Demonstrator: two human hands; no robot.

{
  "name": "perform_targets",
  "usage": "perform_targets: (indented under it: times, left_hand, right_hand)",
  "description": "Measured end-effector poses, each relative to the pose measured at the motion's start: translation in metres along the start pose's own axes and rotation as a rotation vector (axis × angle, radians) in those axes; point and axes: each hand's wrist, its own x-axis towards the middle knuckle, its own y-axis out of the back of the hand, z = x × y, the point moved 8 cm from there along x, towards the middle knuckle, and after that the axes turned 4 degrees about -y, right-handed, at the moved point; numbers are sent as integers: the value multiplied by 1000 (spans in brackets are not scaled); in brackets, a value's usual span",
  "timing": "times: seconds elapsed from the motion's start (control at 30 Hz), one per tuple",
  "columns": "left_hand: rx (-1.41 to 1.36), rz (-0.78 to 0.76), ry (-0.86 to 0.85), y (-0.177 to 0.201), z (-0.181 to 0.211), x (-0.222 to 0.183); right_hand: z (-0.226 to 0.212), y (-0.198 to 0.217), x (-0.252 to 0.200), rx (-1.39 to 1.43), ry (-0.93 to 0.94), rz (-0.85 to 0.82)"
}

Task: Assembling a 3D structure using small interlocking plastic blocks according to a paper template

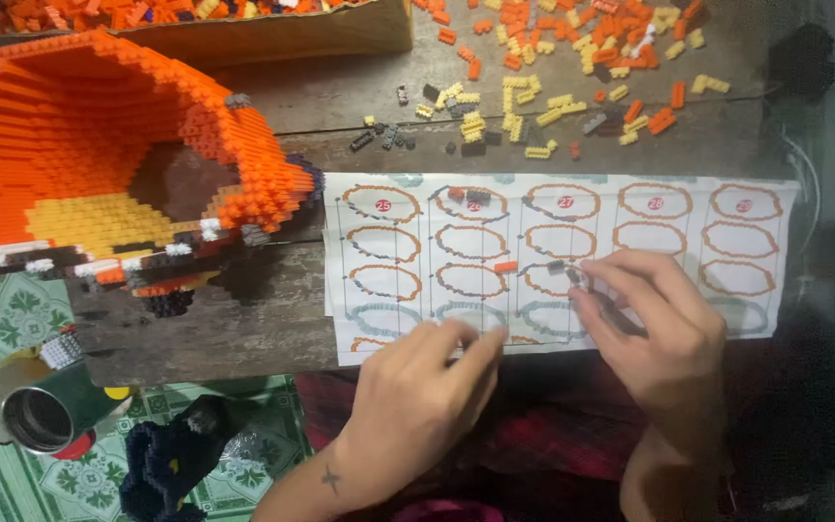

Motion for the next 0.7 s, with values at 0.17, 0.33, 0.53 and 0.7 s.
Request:
perform_targets:
  times: [0.17, 0.33, 0.53, 0.7]
  left_hand:
    - [135, 30, 3, -13, 5, 23]
    - [303, 21, -34, -28, 6, 13]
    - [282, 16, -32, -20, 7, -16]
    - [186, 30, -55, -21, -2, -29]
  right_hand:
    - [4, -5, -1, -1, 1, 0]
    - [-6, -5, -2, -4, 39, 17]
    - [-24, -11, -14, 27, 100, 14]
    - [-34, -23, -15, 32, 173, -103]
